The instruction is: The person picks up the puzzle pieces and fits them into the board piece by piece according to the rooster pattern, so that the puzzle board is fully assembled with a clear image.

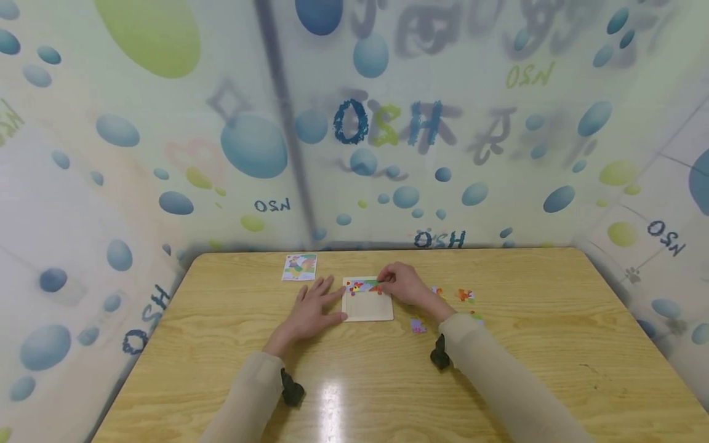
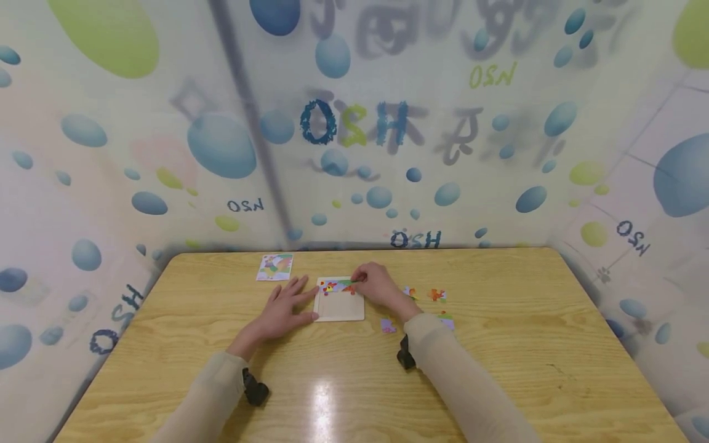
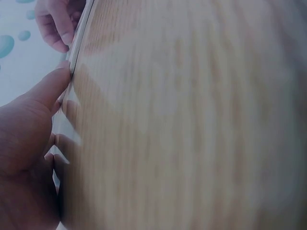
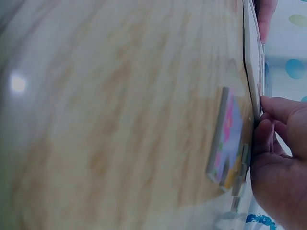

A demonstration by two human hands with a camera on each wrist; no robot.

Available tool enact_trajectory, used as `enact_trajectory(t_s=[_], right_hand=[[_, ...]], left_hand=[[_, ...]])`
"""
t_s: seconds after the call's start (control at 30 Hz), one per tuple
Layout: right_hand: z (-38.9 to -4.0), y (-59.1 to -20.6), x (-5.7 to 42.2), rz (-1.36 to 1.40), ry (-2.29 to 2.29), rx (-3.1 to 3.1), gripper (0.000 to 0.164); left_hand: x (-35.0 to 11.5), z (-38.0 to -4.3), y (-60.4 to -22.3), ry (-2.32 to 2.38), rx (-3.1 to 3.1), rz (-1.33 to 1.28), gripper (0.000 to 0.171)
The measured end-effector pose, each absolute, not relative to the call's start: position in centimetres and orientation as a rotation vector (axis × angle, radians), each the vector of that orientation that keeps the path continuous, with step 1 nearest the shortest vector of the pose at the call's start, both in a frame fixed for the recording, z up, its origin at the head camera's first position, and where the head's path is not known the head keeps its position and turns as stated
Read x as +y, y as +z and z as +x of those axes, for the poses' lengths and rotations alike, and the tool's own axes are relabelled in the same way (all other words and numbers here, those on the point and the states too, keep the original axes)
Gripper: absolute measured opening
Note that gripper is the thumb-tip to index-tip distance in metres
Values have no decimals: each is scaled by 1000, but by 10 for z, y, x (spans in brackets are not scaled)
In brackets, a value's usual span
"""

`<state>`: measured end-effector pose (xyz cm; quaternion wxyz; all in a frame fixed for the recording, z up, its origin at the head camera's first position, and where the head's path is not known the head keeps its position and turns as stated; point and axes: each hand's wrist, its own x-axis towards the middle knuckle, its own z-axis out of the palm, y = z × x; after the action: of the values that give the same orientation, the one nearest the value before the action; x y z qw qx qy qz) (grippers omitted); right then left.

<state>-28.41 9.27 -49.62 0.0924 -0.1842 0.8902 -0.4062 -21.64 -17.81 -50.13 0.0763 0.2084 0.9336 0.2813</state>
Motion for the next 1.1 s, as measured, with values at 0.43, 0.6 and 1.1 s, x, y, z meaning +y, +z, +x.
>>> enact_trajectory(t_s=[0.43,0.6,1.1], right_hand=[[-278,-495,105,-520,-1274,2623,16],[-277,-490,127,-556,-1314,2619,18],[-267,-483,175,-597,-1139,2587,18]], left_hand=[[-180,-212,-506,815,2796,613,65],[-179,-211,-505,832,2805,631,64],[-176,-215,-499,841,2816,632,63]])
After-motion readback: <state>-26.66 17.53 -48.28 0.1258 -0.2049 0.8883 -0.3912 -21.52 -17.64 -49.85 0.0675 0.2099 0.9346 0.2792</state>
